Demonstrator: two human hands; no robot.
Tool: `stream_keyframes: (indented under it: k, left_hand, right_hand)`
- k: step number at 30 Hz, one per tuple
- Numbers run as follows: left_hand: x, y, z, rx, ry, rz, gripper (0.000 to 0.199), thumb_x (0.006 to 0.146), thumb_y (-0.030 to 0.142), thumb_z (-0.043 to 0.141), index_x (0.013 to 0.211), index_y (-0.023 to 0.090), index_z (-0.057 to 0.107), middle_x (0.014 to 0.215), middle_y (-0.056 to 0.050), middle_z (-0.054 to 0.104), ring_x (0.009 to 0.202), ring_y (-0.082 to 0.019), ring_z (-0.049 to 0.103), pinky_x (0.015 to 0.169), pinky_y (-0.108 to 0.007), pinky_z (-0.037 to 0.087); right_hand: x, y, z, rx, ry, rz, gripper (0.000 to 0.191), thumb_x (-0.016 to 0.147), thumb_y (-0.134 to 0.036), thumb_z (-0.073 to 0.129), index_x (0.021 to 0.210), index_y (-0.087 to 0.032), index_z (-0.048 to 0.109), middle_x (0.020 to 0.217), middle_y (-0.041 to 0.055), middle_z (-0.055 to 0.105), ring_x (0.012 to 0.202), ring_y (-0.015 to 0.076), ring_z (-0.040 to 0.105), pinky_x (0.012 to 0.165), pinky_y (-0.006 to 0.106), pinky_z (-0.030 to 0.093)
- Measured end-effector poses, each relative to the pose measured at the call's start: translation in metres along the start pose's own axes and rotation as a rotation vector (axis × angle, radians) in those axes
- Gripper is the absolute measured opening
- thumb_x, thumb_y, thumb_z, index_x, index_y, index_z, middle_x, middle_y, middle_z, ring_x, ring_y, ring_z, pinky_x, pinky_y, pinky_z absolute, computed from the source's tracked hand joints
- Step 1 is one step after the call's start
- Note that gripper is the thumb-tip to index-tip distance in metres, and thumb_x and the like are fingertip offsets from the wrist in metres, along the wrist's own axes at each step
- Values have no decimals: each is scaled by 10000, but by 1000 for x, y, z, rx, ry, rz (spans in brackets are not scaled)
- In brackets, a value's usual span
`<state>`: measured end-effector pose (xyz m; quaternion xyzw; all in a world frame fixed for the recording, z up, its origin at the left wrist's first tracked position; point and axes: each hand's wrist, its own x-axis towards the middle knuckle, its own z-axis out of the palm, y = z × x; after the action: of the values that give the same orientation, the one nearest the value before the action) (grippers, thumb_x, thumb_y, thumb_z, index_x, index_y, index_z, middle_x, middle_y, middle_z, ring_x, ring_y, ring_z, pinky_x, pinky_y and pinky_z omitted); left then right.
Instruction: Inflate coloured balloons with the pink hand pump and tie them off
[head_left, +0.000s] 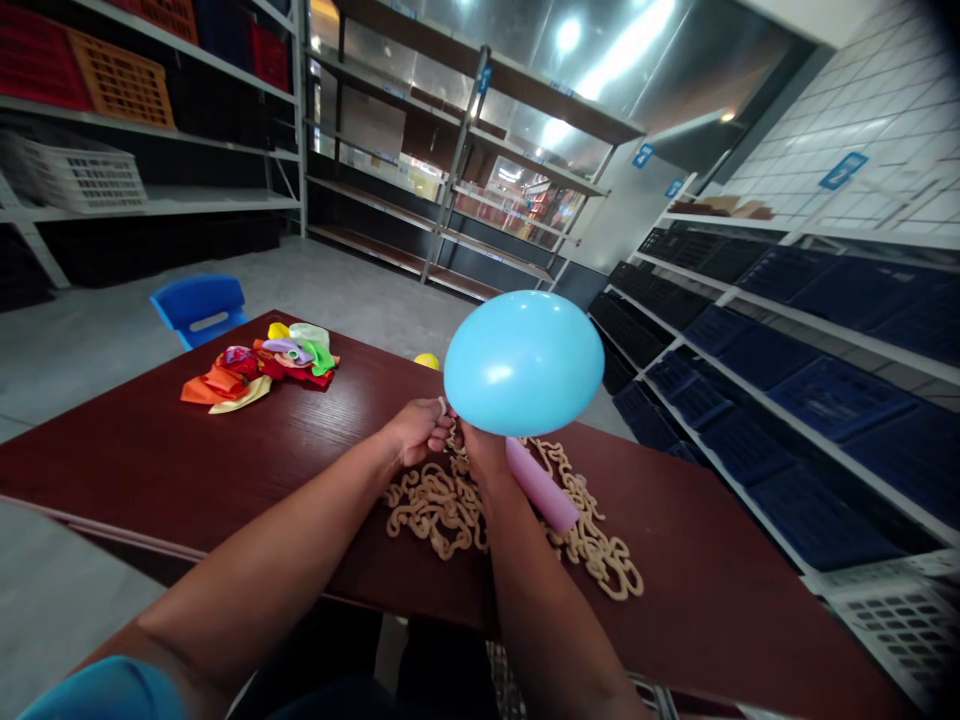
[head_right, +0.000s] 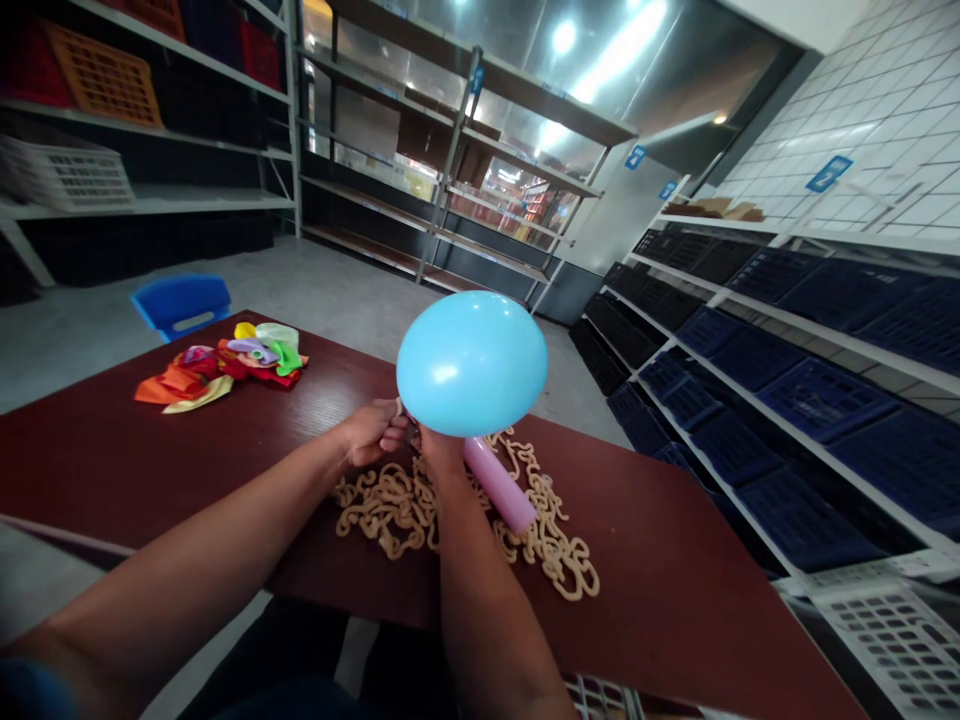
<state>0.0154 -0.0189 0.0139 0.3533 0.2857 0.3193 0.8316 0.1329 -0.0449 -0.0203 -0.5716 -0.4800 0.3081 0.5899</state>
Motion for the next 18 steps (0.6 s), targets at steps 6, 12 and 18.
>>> stream_keyframes:
  k: [6, 12, 18]
  left_hand:
    - [11, -8, -13, 637, 302, 316, 228, 795, 291, 420, 617, 156, 467, 517, 9, 460, 420, -67, 362, 403, -191, 258]
    - [17, -7, -23, 928, 456, 500, 341, 806, 403, 372, 605, 162, 508, 542, -11, 516, 513, -108, 423, 492, -227, 294]
    - [20, -7, -24, 1077, 503, 513, 322, 823, 374, 352, 621, 176, 506, 557, -25, 521, 530, -126, 447, 518, -240, 286]
  right_hand:
    - [-8, -14, 4, 332, -25, 376, 228, 589, -332, 667, 690, -157, 562, 537, -49, 506, 387, 43, 407, 313, 156, 261]
    - [-15, -26, 11, 362, -69, 382, 242, 594, -346, 664, 706, -162, 553, 536, -53, 527, 383, 44, 426, 335, 157, 274]
    - [-16, -21, 4, -53, -121, -48, 167, 737, -350, 535, 788, -200, 589, 590, -39, 541, 469, 85, 499, 455, 204, 385]
